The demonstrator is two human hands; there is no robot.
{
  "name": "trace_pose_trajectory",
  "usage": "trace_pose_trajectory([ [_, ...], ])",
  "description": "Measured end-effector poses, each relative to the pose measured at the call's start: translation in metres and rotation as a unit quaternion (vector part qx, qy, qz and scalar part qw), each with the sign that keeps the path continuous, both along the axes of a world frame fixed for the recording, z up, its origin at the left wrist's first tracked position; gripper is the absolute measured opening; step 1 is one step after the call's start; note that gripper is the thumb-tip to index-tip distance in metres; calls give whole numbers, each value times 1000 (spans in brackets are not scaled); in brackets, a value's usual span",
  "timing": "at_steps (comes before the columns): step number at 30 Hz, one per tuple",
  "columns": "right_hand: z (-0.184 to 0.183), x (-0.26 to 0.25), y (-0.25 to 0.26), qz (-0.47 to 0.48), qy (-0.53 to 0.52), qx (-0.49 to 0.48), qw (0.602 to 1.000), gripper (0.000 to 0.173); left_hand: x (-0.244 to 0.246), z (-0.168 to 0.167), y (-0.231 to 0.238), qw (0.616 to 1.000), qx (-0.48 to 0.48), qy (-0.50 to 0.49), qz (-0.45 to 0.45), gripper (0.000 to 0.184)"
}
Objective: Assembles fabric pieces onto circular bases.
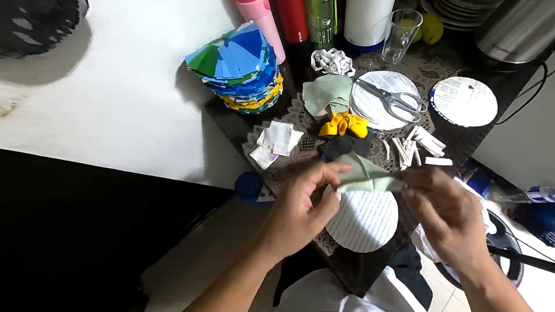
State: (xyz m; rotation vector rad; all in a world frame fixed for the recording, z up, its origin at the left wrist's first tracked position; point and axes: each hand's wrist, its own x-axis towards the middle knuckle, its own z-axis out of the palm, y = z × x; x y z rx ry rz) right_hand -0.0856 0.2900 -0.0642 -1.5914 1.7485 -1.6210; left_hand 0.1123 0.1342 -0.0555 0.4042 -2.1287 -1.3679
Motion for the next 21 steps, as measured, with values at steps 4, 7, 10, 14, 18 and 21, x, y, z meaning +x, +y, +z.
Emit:
trace_pose_trajectory([
  [4,-44,14,31,0,124,45,991,22,10,-46,27,984,-147,-99,4,13],
  [7,-74,24,44,-13,194,60,979,20,14,-70,46,965,-231,-122,27,14],
  [10,-84,27,49,-20,230,58,971,19,17,-77,53,952,-278,-117,46,16],
  [14,-88,27,49,-23,263,64,962,19,18,-82,52,944,-296,-136,48,17],
  [18,-83,27,49,-22,234,66,970,31,21,-81,49,953,-265,-142,34,19],
  [21,-76,28,47,-69,193,73,976,31,16,-74,47,954,-254,-135,82,21],
])
